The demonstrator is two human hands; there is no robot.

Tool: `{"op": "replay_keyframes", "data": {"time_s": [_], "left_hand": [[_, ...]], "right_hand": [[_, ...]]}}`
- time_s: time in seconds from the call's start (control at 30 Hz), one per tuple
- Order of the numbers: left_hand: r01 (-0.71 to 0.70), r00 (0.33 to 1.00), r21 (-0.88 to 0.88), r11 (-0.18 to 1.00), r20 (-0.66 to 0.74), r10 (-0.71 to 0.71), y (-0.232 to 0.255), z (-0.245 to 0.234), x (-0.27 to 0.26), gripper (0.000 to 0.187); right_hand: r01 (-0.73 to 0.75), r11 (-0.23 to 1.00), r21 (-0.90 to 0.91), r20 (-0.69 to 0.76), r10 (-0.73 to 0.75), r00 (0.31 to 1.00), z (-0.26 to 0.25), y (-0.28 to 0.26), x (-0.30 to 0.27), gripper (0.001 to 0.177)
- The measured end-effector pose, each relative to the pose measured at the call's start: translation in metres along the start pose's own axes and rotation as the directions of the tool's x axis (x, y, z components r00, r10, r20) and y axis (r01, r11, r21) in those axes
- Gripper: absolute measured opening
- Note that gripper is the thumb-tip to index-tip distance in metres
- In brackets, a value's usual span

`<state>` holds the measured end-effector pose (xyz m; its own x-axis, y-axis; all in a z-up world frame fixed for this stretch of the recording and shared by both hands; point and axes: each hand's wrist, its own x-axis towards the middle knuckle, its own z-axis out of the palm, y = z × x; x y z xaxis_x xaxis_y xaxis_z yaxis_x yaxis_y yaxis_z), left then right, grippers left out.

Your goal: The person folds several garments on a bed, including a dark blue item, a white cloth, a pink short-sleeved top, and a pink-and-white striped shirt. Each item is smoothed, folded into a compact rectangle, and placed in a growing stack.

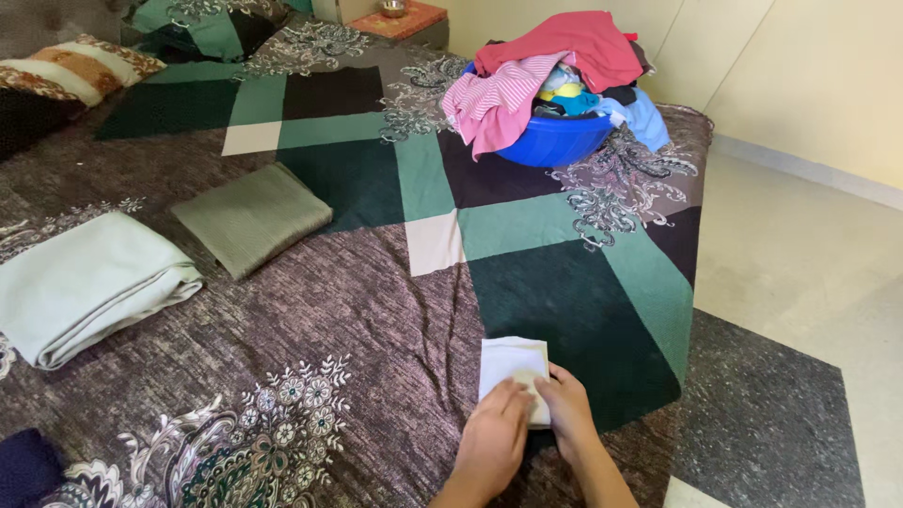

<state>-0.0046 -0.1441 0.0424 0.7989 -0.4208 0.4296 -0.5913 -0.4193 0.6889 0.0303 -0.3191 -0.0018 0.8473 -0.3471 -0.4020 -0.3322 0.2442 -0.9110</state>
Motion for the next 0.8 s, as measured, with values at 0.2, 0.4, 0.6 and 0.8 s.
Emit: {"op": "replay_keyframes", "data": {"time_s": [0.2, 0.4, 0.6, 0.8], "left_hand": [[0.142, 0.96, 0.23, 0.963, 0.205, -0.191, -0.018, -0.006, 0.017, 0.07], [0.249, 0.847, 0.34, 0.907, 0.378, -0.374, -0.016, -0.01, 0.027, 0.082], [0.566, 0.823, 0.012, 0.824, 0.03, -0.567, -0.019, -0.003, 0.024, 0.075], [0.692, 0.712, -0.136, 0.709, -0.039, -0.702, -0.021, 0.003, 0.012, 0.063]], "right_hand": [[0.088, 0.983, -0.161, -0.103, -0.106, 0.989, -0.001, -0.006, -0.007, 0.054], [0.116, 0.674, -0.73, -0.244, -0.415, 0.877, -0.003, -0.01, -0.022, 0.065], [0.072, 0.965, -0.252, -0.361, -0.163, 0.918, -0.026, -0.006, -0.011, 0.05], [0.147, 0.979, -0.139, -0.273, -0.181, 0.945, -0.038, 0.014, -0.005, 0.041]]}}
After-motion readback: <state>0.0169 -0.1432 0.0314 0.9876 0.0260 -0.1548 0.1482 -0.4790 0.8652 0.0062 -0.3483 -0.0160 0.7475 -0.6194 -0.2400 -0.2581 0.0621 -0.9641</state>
